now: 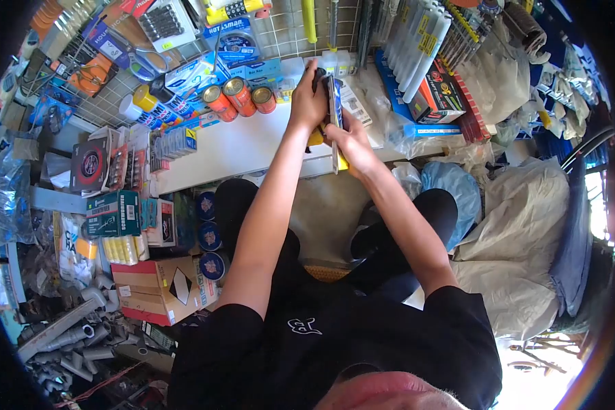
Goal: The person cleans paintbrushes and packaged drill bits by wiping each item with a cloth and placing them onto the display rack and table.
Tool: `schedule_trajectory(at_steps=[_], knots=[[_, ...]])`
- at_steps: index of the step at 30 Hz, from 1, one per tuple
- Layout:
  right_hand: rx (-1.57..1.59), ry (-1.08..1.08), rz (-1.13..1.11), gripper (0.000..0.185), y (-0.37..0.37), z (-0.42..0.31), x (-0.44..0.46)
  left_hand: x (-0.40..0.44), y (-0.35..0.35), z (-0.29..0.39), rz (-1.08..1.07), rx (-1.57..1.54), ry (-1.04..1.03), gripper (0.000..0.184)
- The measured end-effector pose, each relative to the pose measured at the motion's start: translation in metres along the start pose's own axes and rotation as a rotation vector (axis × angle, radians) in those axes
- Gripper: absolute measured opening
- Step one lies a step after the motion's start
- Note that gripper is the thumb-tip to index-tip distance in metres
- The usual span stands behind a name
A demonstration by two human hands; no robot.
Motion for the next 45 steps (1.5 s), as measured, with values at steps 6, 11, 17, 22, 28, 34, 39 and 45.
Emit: schedule_trajectory(at_steps=[6,11,17,22,28,34,39,45], knots=[[0.204,-0.082,0.109,0.039,-0.005,0.008,0.002,0.034,-0.021,-0.059,-0.225,0.153,0.219,0.02],[0.09,-0.016,0.537,0.042,0.054,0.038,0.034,0.039,-0.023,-0.066,0.144,0.215,0.217,0.019],[-0.259,0.198,0.753,0.057,0.091,0.029,0.034,0.026,-0.022,-0.037,0.257,0.14,0.049,0.017],[-0.226,0.157,0.745,0.055,0.085,0.018,0.027,0.015,-0.013,-0.005,0.342,0.101,-0.079,0.018],[0.441,0.065,0.5,0.038,0.055,0.001,0.026,0.001,-0.021,0.039,0.006,-0.643,0.191,0.022],[0.502,0.011,0.437,0.018,0.044,-0.012,0.02,-0.001,-0.015,0.063,-0.037,-0.788,0.108,0.028],[0.581,0.017,0.363,0.023,0.036,-0.03,0.015,-0.002,0.004,0.096,0.052,-0.973,0.052,0.03],[0.758,0.108,0.203,0.03,0.025,-0.046,0.008,-0.014,-0.002,0.131,-0.109,-0.435,-0.31,0.024]])
Point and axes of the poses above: each hand's wrist, its own x-axis towards the middle knuckle, its own y-axis out of the back of the hand, z = x × y, the point moved 4 cm from there along x, towards the middle knuckle, and after that the axes turned 6 degrees about y, right-handed, at the moved point
